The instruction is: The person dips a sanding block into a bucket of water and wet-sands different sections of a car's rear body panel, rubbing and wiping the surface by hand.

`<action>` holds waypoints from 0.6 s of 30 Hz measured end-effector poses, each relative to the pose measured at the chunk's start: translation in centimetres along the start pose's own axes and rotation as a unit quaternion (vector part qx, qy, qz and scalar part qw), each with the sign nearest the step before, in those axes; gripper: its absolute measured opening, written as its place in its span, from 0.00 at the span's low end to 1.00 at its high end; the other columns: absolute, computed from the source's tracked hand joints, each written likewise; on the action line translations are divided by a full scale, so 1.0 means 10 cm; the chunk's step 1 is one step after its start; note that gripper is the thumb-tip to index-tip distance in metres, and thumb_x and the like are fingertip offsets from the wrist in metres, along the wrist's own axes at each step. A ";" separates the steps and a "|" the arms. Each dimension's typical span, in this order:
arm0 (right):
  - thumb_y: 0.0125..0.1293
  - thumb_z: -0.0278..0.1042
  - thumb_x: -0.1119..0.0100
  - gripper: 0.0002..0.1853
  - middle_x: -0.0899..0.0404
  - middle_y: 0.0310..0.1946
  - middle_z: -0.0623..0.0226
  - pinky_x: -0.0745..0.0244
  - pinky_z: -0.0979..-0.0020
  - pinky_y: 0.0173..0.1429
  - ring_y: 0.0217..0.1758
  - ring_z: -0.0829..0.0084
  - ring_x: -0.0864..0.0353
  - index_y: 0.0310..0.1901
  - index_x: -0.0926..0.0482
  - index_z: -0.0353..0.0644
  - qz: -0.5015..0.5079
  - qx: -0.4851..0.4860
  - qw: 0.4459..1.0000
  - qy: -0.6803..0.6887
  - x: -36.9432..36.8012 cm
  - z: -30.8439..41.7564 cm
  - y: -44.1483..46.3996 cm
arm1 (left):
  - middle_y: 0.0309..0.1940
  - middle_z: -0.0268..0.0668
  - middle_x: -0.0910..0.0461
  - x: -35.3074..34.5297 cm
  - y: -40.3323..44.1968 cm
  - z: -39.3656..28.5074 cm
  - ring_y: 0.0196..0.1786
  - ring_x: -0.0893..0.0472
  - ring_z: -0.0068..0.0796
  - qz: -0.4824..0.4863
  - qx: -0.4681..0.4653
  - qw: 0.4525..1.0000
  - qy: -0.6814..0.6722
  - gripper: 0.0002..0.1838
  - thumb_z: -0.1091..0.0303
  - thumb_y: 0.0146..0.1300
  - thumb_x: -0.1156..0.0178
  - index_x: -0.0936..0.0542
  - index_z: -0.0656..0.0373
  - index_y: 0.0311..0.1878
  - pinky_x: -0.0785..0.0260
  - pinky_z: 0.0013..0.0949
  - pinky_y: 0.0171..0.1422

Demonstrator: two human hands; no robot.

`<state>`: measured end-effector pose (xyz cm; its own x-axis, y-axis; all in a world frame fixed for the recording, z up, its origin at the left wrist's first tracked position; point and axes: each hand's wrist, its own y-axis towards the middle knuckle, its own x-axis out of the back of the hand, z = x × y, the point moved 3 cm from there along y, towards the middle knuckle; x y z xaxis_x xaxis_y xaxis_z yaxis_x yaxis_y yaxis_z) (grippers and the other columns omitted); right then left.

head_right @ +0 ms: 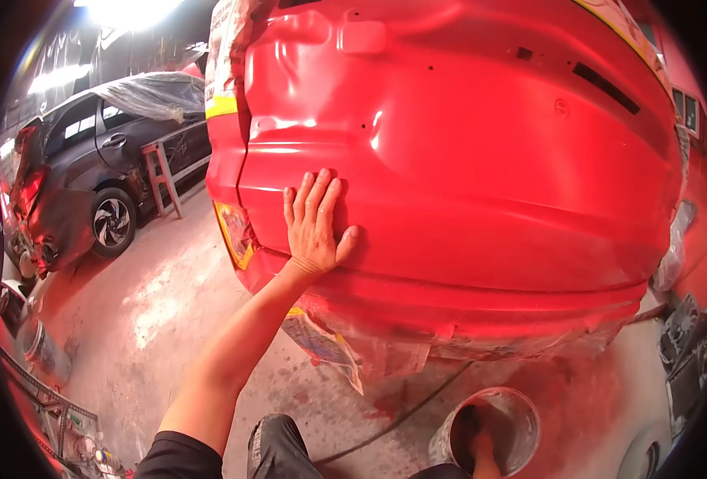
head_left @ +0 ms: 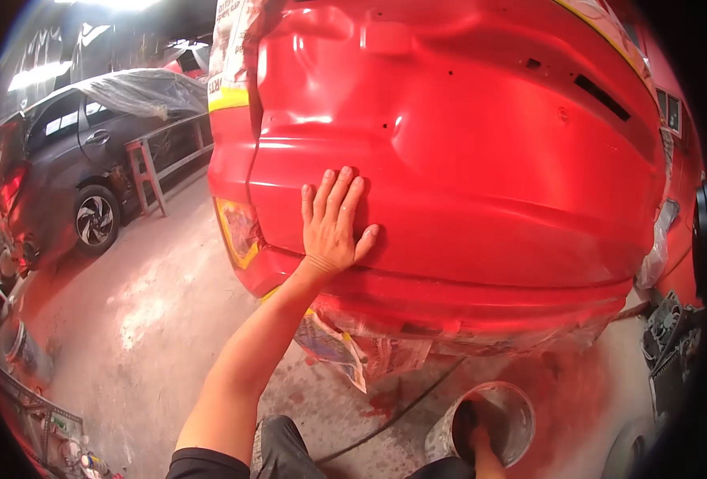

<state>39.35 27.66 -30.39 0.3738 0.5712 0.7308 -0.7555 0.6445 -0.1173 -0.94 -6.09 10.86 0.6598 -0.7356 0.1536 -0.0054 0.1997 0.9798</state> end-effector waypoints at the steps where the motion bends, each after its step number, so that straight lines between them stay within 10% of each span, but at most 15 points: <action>1: 0.77 0.51 0.44 0.35 0.33 0.76 0.51 0.38 0.56 0.80 0.80 0.50 0.34 0.80 0.40 0.51 0.008 -0.006 1.000 0.000 -0.04 -0.05 0.02 | 0.79 0.46 0.35 -0.01 -0.01 0.00 0.83 0.40 0.51 0.000 0.000 1.000 -0.002 0.40 0.41 0.70 0.45 0.32 0.58 0.78 0.64 0.59 0.86; 18: 0.71 0.55 0.40 0.43 0.23 0.66 0.42 0.28 0.47 0.71 0.67 0.41 0.22 0.81 0.46 0.48 0.001 -0.129 0.983 -0.127 -0.33 -0.86 0.22 | 0.80 0.46 0.36 -0.08 -0.09 0.01 0.84 0.42 0.51 -0.002 -0.009 1.000 0.003 0.41 0.41 0.70 0.45 0.34 0.58 0.78 0.65 0.59 0.86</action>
<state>41.10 31.59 -38.87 0.2014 0.4488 0.8706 -0.5818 0.7699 -0.2623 -1.55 -5.79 9.84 0.6642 -0.7326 0.1488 0.0108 0.2084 0.9780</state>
